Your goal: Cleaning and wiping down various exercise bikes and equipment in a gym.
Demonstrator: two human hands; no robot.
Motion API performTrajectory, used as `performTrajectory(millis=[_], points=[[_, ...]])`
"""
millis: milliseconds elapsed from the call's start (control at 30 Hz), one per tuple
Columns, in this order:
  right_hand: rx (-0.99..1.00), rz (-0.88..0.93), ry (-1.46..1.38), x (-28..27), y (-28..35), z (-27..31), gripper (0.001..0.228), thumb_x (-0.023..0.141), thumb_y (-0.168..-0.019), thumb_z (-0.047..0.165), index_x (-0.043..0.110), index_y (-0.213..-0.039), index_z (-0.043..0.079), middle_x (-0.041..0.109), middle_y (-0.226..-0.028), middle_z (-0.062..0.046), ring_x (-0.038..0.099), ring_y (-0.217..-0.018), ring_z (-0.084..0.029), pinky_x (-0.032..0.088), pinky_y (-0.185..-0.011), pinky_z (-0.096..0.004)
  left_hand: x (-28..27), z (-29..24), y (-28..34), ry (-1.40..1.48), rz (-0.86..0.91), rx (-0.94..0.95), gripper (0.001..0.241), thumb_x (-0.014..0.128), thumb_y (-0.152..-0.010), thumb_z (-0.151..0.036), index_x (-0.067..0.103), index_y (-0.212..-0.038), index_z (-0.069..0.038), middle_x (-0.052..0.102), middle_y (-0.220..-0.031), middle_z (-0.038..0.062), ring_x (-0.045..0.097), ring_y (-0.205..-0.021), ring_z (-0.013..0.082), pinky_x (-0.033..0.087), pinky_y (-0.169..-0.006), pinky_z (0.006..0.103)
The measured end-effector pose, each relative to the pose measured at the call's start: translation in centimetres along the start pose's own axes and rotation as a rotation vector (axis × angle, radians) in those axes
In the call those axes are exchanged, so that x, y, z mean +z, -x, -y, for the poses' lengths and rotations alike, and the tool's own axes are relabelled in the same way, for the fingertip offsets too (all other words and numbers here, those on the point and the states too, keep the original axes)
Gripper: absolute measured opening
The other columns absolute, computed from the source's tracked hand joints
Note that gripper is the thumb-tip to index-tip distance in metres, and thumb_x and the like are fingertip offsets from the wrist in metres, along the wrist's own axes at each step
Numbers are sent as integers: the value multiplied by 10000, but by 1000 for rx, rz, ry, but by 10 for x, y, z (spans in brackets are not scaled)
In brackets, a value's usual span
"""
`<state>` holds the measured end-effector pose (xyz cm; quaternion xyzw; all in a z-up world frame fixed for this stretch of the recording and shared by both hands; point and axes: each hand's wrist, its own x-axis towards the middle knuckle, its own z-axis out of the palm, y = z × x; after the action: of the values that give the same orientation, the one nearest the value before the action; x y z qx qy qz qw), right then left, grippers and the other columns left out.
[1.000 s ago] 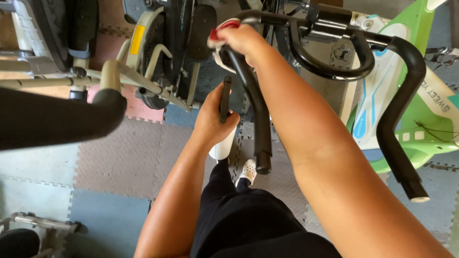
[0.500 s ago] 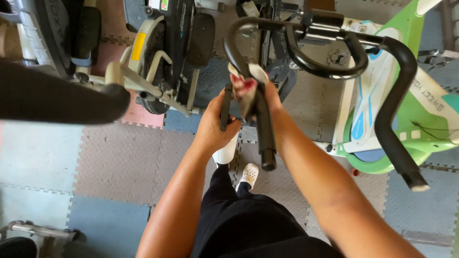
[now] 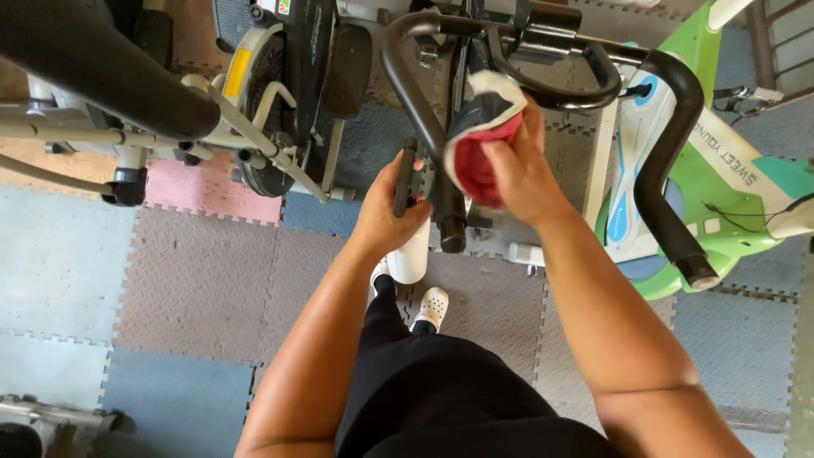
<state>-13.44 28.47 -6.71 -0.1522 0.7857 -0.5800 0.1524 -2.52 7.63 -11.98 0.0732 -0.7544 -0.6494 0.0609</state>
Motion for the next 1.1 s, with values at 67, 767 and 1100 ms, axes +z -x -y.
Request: performTrajectory(millis=[67, 767, 1100], points=[[-290, -23, 235, 16, -5, 26, 539, 518, -1039, 361, 502, -1435, -5, 416, -1480, -203, 397, -1360, -330, 381, -1106, -416, 0, 2, -3, -49, 2, 48, 768, 721, -755, -41, 476, -1484, -46, 638, -1081, 68, 660, -891, 170, 565, -824, 315], [-372, 220, 676, 107, -249, -48, 388, 492, -1057, 260, 651, -1365, 84, 352, -1596, -150, 196, -1512, -400, 97, -1165, -663, -40, 27, -58, 40, -22, -126, 731, 677, -764, -40, 479, -1468, -53, 636, -1203, 41, 631, -792, 113, 549, -698, 277], [-526, -597, 253, 95, -166, -82, 282, 579, -1092, 143, 700, -1299, -6, 510, -1498, -171, 538, -1372, -334, 439, -1157, -414, -58, 28, -82, 41, 8, -200, 607, 688, -795, -56, 551, -1387, -58, 620, -829, 19, 590, -694, 90, 495, -624, 258]])
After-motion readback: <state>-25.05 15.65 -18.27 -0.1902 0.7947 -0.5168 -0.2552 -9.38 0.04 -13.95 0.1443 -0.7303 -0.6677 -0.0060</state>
